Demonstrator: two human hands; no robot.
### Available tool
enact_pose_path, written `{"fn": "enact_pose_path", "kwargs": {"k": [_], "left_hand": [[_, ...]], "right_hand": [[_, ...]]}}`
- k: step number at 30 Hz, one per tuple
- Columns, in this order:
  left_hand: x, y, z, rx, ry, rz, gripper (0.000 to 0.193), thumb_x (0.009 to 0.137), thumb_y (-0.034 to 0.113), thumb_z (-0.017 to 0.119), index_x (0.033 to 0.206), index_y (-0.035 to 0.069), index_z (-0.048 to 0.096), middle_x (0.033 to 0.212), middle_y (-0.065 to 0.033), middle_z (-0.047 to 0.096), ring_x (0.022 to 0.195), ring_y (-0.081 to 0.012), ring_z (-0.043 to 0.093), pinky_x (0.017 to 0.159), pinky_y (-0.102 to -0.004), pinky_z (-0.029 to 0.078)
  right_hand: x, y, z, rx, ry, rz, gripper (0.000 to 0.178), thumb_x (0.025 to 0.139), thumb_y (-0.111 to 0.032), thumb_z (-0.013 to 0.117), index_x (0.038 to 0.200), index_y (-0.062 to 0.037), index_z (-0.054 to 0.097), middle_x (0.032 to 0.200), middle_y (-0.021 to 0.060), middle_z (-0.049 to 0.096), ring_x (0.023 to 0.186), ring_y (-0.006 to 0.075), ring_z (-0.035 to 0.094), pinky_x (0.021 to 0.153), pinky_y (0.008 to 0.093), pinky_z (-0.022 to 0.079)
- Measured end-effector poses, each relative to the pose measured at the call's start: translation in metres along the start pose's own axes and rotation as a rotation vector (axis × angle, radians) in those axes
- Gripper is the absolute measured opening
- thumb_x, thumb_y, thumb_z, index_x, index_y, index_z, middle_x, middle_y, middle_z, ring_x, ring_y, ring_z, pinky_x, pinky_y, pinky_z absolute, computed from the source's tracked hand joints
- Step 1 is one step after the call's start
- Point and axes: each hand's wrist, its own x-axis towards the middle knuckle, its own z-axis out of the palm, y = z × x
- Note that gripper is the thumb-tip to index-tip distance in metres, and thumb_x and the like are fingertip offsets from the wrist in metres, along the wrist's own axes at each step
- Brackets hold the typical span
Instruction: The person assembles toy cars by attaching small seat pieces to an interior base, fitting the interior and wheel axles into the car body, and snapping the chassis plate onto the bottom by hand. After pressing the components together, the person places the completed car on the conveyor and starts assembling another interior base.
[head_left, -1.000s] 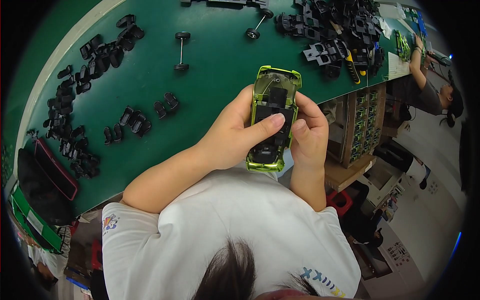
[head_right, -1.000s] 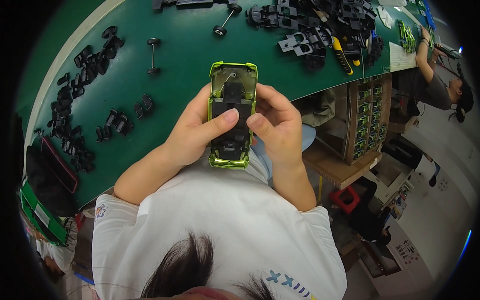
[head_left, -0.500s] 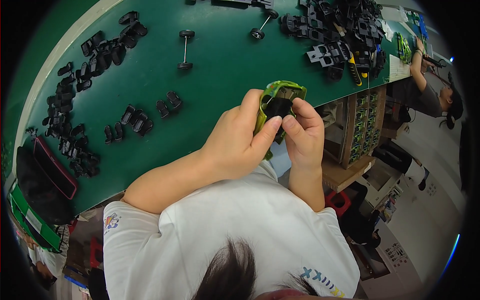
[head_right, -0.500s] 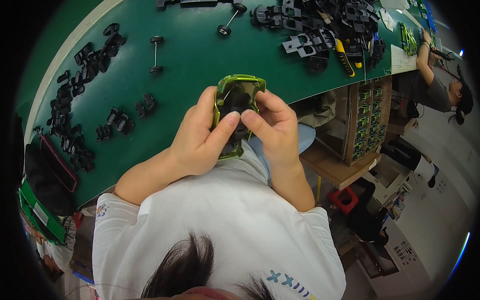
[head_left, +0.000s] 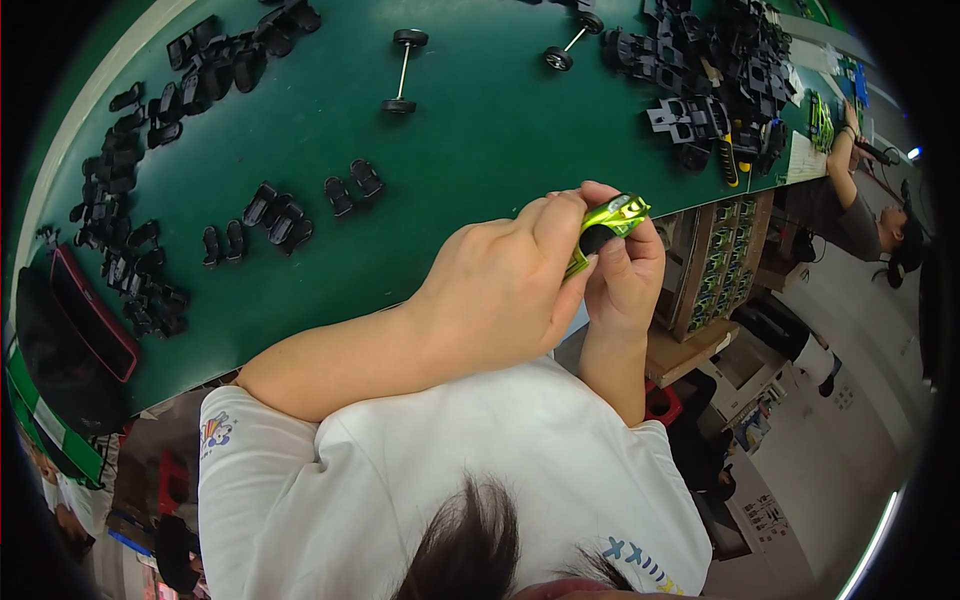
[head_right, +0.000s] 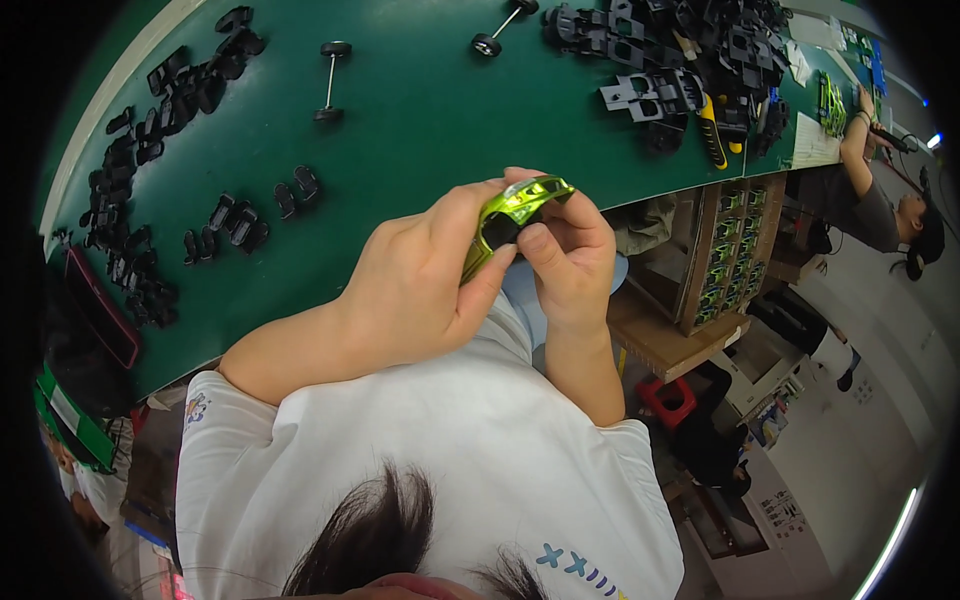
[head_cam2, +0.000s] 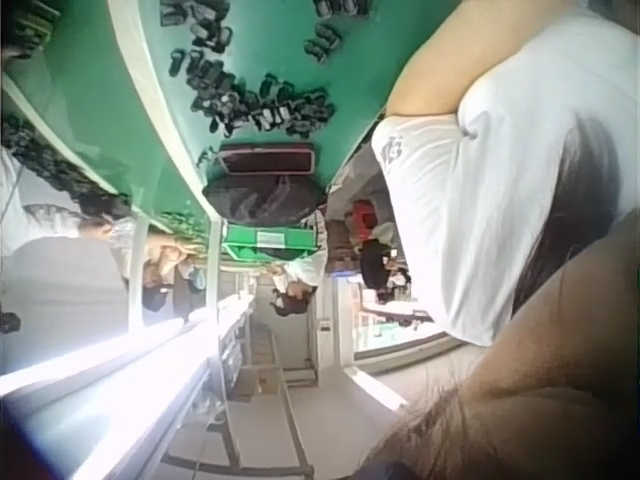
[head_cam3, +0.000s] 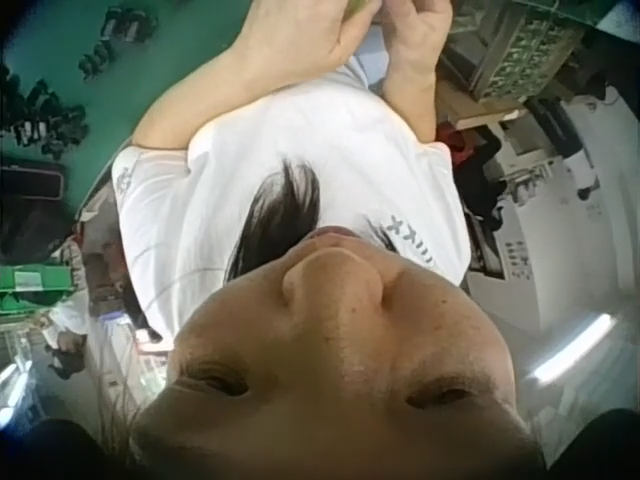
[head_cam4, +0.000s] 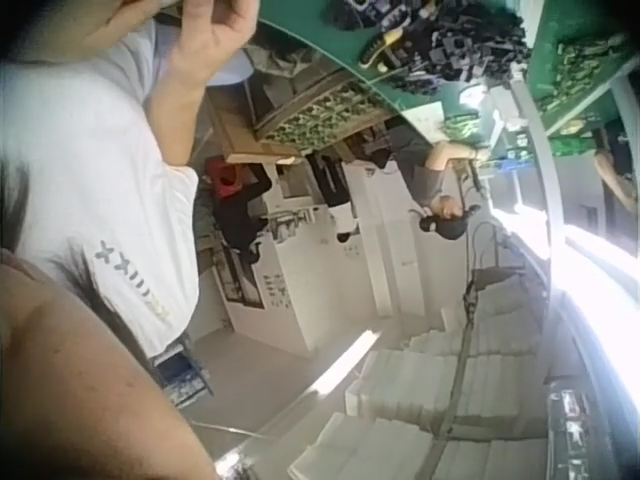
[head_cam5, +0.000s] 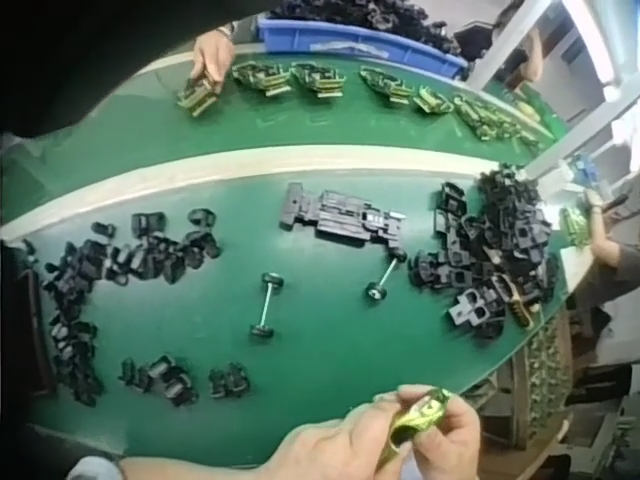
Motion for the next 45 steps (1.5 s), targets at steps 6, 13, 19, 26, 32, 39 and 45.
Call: {"fn": "enact_pose_path", "kwargs": {"k": [6,13,19,26,32,39,45], "left_hand": [[-0.002,0.0,0.0,0.042,-0.033,-0.005,0.041,0.083,0.007,0.066,0.116,-0.011,0.049,0.092,-0.019,0.066,0.066,-0.0294,0.067,0.057,-0.0344,0.054],[-0.002,-0.002,0.0,0.045,-0.06,-0.024,0.04,0.084,0.007,0.066,0.116,-0.009,0.048,0.089,-0.0185,0.065,0.065,-0.0295,0.066,0.056,-0.0351,0.053],[-0.002,-0.001,0.0,0.035,-0.056,-0.044,0.039,0.085,0.008,0.064,0.116,-0.008,0.048,0.086,-0.0175,0.064,0.063,-0.0296,0.066,0.055,-0.0358,0.052],[-0.001,-0.001,0.002,0.057,-0.021,-0.065,0.037,0.086,0.009,0.064,0.115,-0.008,0.048,0.084,-0.0186,0.063,0.062,-0.0326,0.064,0.054,-0.0378,0.052],[-0.002,-0.004,0.006,0.064,-0.003,-0.076,0.035,0.086,0.009,0.064,0.112,-0.008,0.048,0.083,-0.019,0.063,0.061,-0.0331,0.064,0.054,-0.0382,0.052],[-0.001,-0.005,0.01,0.083,0.058,0.013,0.03,0.082,0.009,0.066,0.098,-0.005,0.045,0.074,-0.015,0.057,0.053,-0.0281,0.062,0.044,-0.0338,0.048],[-0.002,-0.006,0.012,0.089,0.045,-0.004,0.029,0.082,0.011,0.066,0.094,-0.004,0.045,0.072,-0.0139,0.056,0.052,-0.0272,0.061,0.044,-0.0336,0.048]], "right_hand": [[-0.001,0.004,-0.004,-0.044,0.006,0.014,0.042,0.088,-0.016,0.073,0.121,0.0055,0.059,0.114,0.0118,0.066,0.099,0.0162,0.063,0.091,0.0302,0.049],[-0.001,0.003,0.0,-0.029,0.018,-0.018,0.038,0.088,-0.014,0.072,0.119,0.0049,0.06,0.113,0.0116,0.066,0.099,0.0159,0.063,0.09,0.0299,0.05],[0.0,0.003,-0.001,-0.042,0.02,0.005,0.039,0.087,-0.013,0.073,0.12,0.0044,0.06,0.114,0.012,0.066,0.099,0.0165,0.064,0.091,0.0309,0.05],[-0.005,-0.01,0.015,-0.394,0.32,-0.217,0.032,0.08,-0.003,0.077,0.107,0.0008,0.061,0.101,0.0045,0.06,0.087,0.0107,0.058,0.078,0.0231,0.049],[-0.004,-0.037,0.026,-0.803,0.309,-0.268,0.02,0.073,0.0,0.079,0.09,0.0,0.068,0.085,0.002,0.06,0.071,0.0062,0.052,0.058,0.0191,0.037],[0.002,-0.04,0.035,-0.779,0.269,-0.13,0.017,0.074,0.0,0.079,0.088,0.0031,0.07,0.078,0.0005,0.059,0.061,0.003,0.05,0.05,0.0164,0.034],[0.003,-0.036,0.034,-0.594,0.297,-0.038,0.013,0.076,0.005,0.076,0.086,0.0065,0.068,0.08,0.0015,0.06,0.064,0.0019,0.053,0.053,0.0156,0.04]]}}
